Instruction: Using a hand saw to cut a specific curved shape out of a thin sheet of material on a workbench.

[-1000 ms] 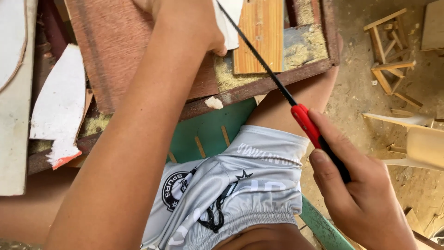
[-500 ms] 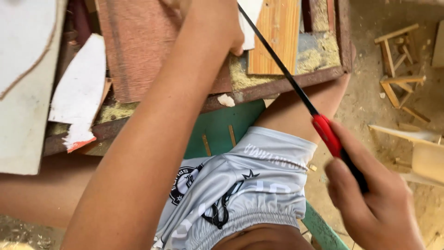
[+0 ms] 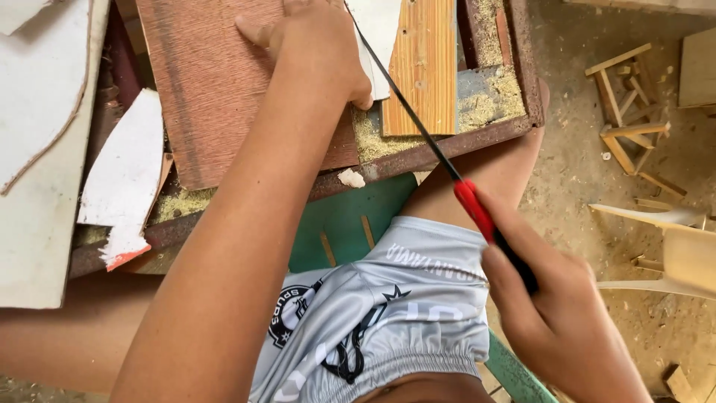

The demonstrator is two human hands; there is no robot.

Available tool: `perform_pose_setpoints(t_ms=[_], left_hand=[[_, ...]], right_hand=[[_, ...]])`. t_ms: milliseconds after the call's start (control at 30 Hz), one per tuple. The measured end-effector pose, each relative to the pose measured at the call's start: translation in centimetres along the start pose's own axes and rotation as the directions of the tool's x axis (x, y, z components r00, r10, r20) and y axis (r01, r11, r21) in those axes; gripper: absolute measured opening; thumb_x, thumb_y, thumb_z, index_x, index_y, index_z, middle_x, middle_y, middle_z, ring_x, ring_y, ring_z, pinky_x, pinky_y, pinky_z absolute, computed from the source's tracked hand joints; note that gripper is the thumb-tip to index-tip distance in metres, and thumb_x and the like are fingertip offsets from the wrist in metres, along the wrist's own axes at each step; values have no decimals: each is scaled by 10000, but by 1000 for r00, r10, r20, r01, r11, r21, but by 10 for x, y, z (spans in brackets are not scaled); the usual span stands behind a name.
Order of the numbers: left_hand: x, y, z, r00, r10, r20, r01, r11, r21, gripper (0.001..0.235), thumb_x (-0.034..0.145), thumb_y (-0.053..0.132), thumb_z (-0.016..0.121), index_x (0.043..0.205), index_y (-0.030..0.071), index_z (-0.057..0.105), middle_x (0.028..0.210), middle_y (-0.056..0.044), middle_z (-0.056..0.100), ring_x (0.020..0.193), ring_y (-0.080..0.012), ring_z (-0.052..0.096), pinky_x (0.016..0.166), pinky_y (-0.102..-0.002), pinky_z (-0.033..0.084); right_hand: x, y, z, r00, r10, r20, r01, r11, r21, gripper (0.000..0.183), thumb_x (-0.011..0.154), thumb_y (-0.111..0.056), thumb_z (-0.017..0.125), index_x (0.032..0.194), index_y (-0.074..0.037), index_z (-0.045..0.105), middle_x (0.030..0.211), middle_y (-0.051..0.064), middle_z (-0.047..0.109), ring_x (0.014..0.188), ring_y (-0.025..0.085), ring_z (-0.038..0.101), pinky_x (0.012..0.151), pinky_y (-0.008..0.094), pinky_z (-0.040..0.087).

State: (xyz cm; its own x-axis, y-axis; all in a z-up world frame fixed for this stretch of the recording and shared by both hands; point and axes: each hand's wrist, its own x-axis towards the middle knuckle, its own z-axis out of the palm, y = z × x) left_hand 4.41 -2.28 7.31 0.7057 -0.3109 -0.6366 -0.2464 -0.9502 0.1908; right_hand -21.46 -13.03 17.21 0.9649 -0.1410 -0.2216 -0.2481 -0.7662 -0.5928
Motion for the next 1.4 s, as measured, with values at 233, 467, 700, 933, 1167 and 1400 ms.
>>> perform_pose_setpoints(t_ms=[233,467,700,933,1167,1400], left_hand=[[-16,-4,1,1000,-23,-11,22,998,-62,1410,745,573,879,1636,185,-142,1742,-24,-129,1582,-276,-108,1159,-807,151],[-10,-1,2,999,-29,38,30,999,-20,1444,749,571,874,1645,174,-187,1694,68,-289,1549,-266,-233,1136,-843,157],[-23,-1,-2,1000,-12,-6,12,998,-60,1375,795,529,858,1647,163,-156,1725,59,-247,1590,-259,-163,1166,-800,177],[-15,-3,-8,999,-20,44,22,999,-45,1416,802,557,861,1634,155,-212,1729,41,-280,1596,-264,-192,1145,-829,155],[-13,-5,1,999,-10,52,12,999,-48,1416,791,540,874,1640,159,-194,1729,84,-265,1595,-275,-199,1133,-839,154],[-14,-5,1,999,0,34,3,998,-66,1410,788,513,882,1640,165,-186,1734,78,-246,1596,-262,-195,1134,-841,142]], right_hand=[[3,0,-3,999,29,31,-28,999,-44,550,981,-130,500,1531,-119,506,1081,32,646,835,100,484,721,266,364],[-8,6,-3,999,-31,12,30,999,17,527,961,-105,512,1485,-51,528,1475,42,645,1291,95,624,1062,258,418],[4,11,3,999,32,-26,-31,998,50,569,970,-167,513,1539,-187,529,981,-77,767,581,106,445,646,189,445],[16,44,9,958,281,-52,-281,960,15,585,902,-262,594,1465,-414,649,793,-73,830,593,63,484,656,168,455],[11,34,0,998,0,60,-5,998,69,561,971,-253,509,1530,-213,523,1461,-81,704,1115,-14,617,934,184,398],[-5,34,8,949,311,-45,-306,948,90,591,902,-220,609,1460,-385,712,736,-6,719,612,101,457,640,163,422]])
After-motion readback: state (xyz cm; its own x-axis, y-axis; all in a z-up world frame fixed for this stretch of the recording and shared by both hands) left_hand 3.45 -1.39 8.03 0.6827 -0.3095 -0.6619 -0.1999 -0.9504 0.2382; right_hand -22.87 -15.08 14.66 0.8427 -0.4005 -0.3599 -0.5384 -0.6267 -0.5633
